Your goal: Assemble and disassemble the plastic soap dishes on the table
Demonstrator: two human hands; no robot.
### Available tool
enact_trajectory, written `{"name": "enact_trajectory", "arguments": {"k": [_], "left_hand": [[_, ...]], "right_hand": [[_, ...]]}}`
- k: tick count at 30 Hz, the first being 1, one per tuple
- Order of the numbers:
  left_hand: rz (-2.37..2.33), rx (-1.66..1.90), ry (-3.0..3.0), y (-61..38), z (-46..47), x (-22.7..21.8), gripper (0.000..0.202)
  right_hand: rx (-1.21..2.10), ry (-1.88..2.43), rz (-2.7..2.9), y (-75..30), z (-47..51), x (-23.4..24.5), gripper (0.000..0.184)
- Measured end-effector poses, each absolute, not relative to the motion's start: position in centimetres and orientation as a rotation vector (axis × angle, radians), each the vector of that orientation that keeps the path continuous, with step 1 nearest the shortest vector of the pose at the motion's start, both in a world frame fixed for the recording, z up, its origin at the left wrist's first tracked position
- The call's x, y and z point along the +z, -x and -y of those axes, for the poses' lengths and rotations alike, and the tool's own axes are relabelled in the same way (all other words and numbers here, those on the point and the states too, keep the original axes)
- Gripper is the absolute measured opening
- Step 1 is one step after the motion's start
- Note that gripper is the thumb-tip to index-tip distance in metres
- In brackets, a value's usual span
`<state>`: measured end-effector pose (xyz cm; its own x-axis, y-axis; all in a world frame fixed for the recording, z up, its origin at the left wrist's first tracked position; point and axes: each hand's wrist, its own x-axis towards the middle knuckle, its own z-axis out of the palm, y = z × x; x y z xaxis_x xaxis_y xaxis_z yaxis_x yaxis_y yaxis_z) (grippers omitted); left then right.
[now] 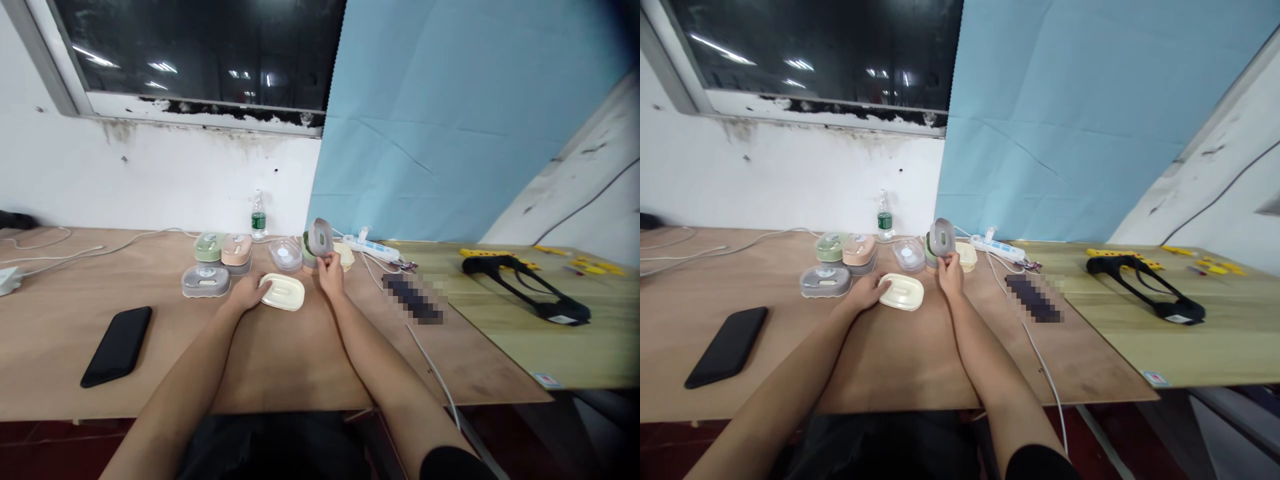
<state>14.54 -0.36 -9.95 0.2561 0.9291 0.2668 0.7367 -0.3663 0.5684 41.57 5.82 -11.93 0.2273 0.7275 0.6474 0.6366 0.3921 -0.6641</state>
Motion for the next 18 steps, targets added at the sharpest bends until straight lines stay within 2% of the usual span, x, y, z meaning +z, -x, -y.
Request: {"name": "enact_trajectory", "arguments": {"k": [3, 8, 12, 18], "left_hand": [[-1.548, 0.826, -2.218, -14.5, 0.4, -10.1, 0.042], [-1.549, 0.814, -2.242, -14.4, 0.1, -10.6, 0.039], [-1.613, 0.885, -2.242, -14.2, -0.3, -11.0, 0.037], [-1.583, 1.256, -2.158, -14.2, -0.2, -10.8, 0.05]], "right_hand": [[0.091, 1.252, 1.407, -41.6, -5.7, -11.8, 0.035], [0.062, 1.26, 1.284, -41.2, -5.0, -11.4, 0.048], [0.061, 1.209, 1.366, -40.4, -4.0, -11.5, 0.044], [0.081, 0.984, 1.73, -38.5, -2.5, -11.5, 0.042]]}}
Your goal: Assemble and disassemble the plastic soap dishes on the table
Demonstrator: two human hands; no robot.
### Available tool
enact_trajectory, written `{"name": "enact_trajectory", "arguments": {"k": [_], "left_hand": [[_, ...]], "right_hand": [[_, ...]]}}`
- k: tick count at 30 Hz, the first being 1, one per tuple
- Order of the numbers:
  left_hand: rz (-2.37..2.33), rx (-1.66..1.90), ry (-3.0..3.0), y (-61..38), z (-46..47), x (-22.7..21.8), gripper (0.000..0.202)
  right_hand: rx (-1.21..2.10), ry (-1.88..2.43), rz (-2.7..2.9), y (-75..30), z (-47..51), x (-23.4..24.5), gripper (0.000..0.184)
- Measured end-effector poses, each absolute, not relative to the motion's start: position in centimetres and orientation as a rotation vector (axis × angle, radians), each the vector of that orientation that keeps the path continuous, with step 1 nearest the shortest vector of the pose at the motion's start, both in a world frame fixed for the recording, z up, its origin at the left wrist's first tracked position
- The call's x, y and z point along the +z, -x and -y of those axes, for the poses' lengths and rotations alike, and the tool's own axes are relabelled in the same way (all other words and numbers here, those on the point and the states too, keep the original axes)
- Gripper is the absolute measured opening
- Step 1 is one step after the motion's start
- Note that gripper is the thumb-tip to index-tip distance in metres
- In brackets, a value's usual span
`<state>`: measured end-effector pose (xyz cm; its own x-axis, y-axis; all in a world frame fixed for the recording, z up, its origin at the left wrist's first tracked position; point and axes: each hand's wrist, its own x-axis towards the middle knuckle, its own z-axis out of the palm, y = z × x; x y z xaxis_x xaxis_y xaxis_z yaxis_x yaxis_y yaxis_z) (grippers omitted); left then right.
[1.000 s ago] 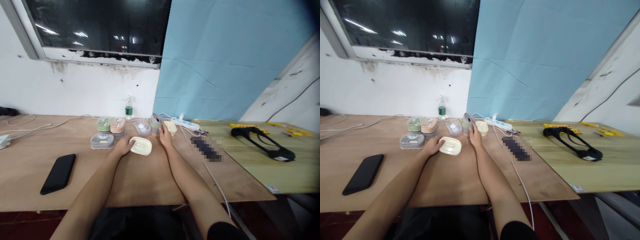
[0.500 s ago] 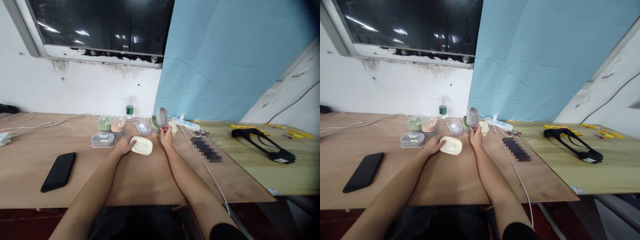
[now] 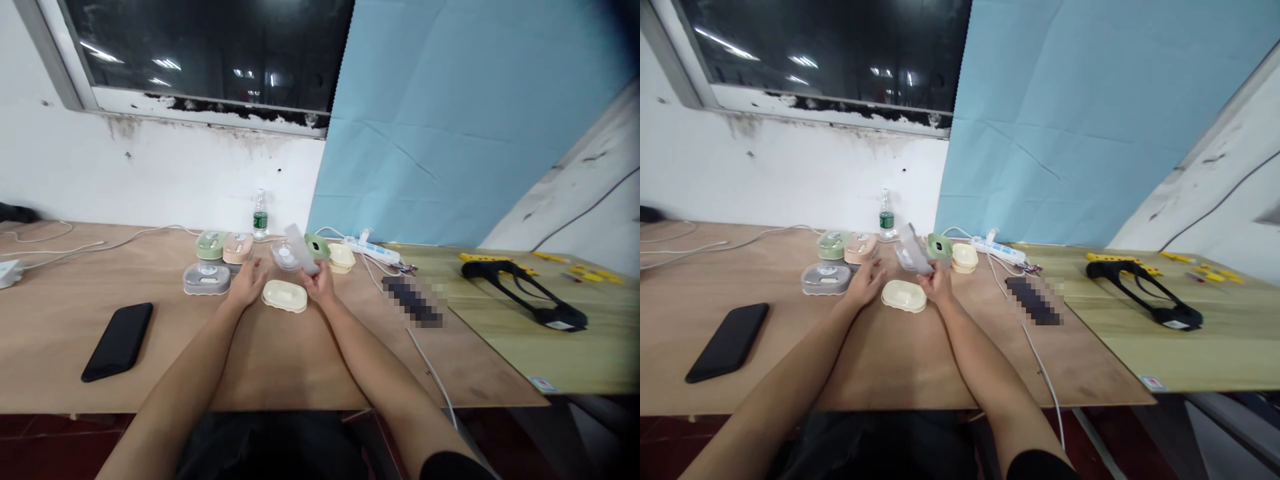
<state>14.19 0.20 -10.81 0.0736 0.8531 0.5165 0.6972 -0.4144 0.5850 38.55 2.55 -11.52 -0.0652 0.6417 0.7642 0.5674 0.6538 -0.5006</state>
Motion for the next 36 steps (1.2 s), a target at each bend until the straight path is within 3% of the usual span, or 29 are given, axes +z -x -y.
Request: {"name": "enact_trajectory", "arguments": {"k": [5, 8, 13, 16, 20, 26, 31, 36], "left_hand": [[-1.531, 1.528, -2.101, -14.4, 0.4, -9.9, 0.069], [-1.526, 1.559, -2.135, -14.4, 0.9, -9.4, 0.064], [-1.717, 1.27, -2.108, -14.6, 1.4, -8.7, 0.044], [-1.762, 1.157, -2.139, -14.7, 1.5, -8.5, 0.044], [-1.734, 0.974, -2.244, -14.6, 1.4, -8.5, 0.052], [-1.722, 0.779, -2.263, -14.3, 1.1, -8.8, 0.064], [-1.673, 0.686, -2.31, -14.3, 1.0, -8.9, 0.066], [-1.656, 0.641, -2.36, -14.3, 0.7, -9.1, 0.067]], "right_hand": [[-0.005, 0.863, 2.015, -37.4, -1.2, -10.6, 0.048], [-0.02, 0.859, 2.06, -37.1, -0.9, -10.4, 0.057], [-0.035, 0.908, 1.955, -37.6, -1.4, -10.6, 0.049], [-0.039, 0.978, 1.877, -38.2, -1.6, -10.5, 0.042], [0.021, 1.053, 1.827, -38.8, -1.8, -10.1, 0.045], [0.659, 1.317, 1.919, -39.4, -2.4, -9.5, 0.06], [1.039, 1.381, 1.927, -40.3, -2.8, -9.6, 0.049], [1.197, 1.575, 1.937, -40.7, -3.0, -9.3, 0.041]]}}
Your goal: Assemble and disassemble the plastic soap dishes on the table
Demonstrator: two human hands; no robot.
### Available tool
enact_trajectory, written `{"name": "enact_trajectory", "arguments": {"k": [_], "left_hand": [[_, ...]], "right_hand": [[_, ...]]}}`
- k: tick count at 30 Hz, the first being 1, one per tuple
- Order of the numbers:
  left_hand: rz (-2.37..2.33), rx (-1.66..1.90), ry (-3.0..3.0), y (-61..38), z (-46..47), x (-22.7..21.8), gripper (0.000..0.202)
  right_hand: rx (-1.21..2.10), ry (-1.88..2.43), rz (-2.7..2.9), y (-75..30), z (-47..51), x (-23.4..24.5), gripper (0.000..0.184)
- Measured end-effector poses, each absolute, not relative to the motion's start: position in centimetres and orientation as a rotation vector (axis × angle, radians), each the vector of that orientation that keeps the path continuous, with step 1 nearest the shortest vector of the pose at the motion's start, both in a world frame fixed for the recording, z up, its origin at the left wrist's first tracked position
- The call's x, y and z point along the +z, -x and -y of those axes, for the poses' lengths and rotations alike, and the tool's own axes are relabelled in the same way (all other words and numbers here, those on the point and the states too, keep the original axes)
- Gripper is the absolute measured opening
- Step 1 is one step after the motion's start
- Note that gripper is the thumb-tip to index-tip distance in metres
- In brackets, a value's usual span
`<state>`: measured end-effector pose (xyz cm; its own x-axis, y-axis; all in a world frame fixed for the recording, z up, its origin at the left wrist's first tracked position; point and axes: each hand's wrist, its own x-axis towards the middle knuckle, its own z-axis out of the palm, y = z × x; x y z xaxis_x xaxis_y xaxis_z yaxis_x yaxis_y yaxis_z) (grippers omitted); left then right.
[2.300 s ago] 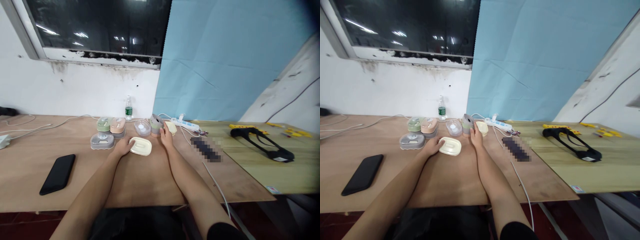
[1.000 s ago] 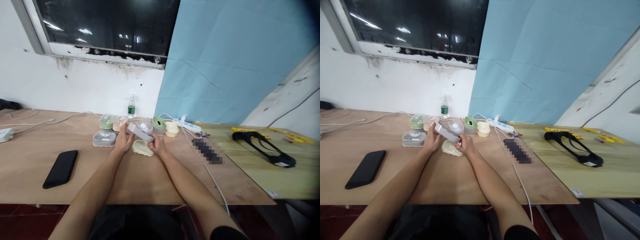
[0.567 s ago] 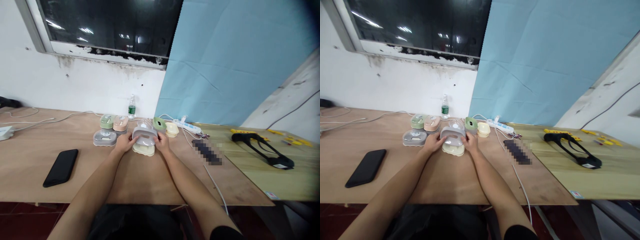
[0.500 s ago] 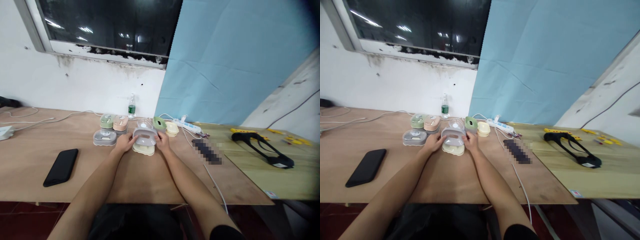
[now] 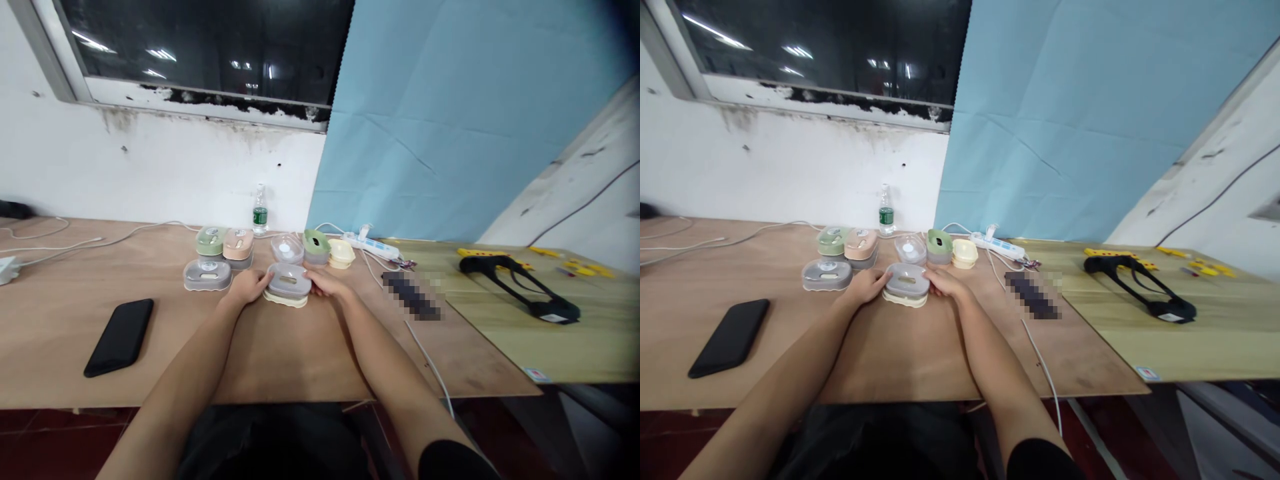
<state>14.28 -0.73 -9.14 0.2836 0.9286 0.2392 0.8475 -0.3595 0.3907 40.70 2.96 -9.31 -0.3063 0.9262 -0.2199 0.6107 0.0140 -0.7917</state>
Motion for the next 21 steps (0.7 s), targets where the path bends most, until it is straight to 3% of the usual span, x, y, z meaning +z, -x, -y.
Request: {"name": "enact_trajectory", "arguments": {"k": [13, 18, 21], "left_hand": [[-1.789, 0.563, -2.237, -14.0, 0.1, -9.9, 0.044], [-1.806, 0.701, -2.206, -14.0, -0.3, -10.5, 0.034], [-1.751, 0.802, -2.243, -14.0, -0.5, -10.9, 0.04]], "right_hand": [[1.191, 1.664, 2.154, -40.4, -3.0, -9.5, 0.041], [0.599, 1.551, 2.073, -39.4, -3.3, -10.7, 0.043], [0.222, 1.548, 1.95, -38.3, -3.0, -11.0, 0.039]]}}
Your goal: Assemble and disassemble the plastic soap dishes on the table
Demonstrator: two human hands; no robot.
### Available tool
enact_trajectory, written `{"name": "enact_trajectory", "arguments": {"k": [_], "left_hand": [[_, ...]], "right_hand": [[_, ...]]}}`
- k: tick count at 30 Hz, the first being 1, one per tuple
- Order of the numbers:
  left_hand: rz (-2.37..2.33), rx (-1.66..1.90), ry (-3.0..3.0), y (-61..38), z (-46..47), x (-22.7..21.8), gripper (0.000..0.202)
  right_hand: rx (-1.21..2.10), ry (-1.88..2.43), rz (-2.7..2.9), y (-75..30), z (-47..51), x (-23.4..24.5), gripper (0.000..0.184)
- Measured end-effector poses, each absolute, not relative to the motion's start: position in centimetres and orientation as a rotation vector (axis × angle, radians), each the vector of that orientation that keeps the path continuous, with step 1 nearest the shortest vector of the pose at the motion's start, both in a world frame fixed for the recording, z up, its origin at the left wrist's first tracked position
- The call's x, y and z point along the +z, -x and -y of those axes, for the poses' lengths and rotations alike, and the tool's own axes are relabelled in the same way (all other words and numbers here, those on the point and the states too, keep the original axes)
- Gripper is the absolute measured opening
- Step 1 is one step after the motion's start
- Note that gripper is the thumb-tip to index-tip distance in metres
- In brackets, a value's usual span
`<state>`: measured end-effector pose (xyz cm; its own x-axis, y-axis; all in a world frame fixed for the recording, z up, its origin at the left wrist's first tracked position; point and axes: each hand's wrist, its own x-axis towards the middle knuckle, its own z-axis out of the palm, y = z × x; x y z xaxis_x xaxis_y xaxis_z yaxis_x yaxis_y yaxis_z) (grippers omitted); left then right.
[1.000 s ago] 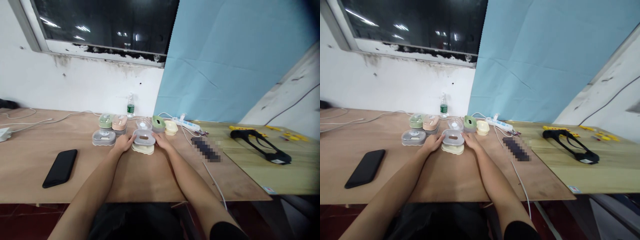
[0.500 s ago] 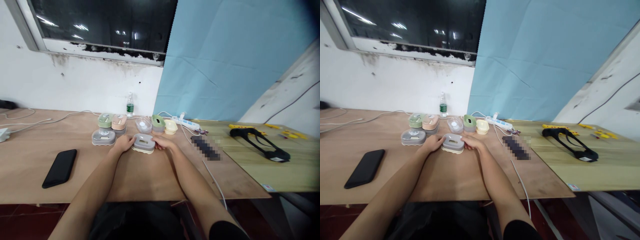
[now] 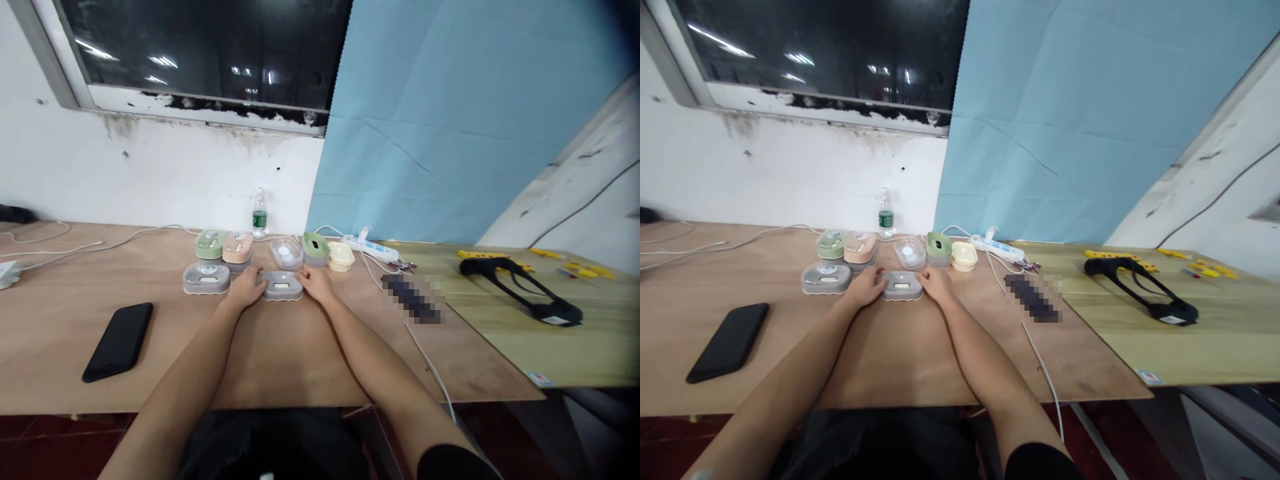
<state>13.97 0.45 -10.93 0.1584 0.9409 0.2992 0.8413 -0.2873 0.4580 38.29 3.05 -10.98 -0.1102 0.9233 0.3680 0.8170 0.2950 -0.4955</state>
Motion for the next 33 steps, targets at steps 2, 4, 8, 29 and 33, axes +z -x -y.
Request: {"name": "enact_trajectory", "arguments": {"k": [2, 4, 8, 29, 33], "left_hand": [[-1.708, 0.817, -2.279, -14.0, -0.5, -11.0, 0.043], [-1.667, 0.794, -2.296, -14.0, -0.4, -11.0, 0.041], [-1.65, 0.755, -2.271, -14.1, -0.2, -10.7, 0.037], [-1.664, 0.764, -2.221, -14.3, -0.1, -10.5, 0.039], [-1.649, 0.762, -2.216, -14.3, 0.1, -10.4, 0.039]], "right_hand": [[0.122, 1.531, 1.889, -37.6, -2.7, -10.9, 0.033], [0.091, 1.473, 1.867, -37.2, -2.3, -10.7, 0.028], [0.142, 1.389, 1.951, -36.9, -2.1, -10.6, 0.044], [0.482, 1.352, 2.004, -38.4, -5.0, -11.6, 0.038], [0.399, 1.335, 1.96, -38.5, -4.4, -11.7, 0.034]]}}
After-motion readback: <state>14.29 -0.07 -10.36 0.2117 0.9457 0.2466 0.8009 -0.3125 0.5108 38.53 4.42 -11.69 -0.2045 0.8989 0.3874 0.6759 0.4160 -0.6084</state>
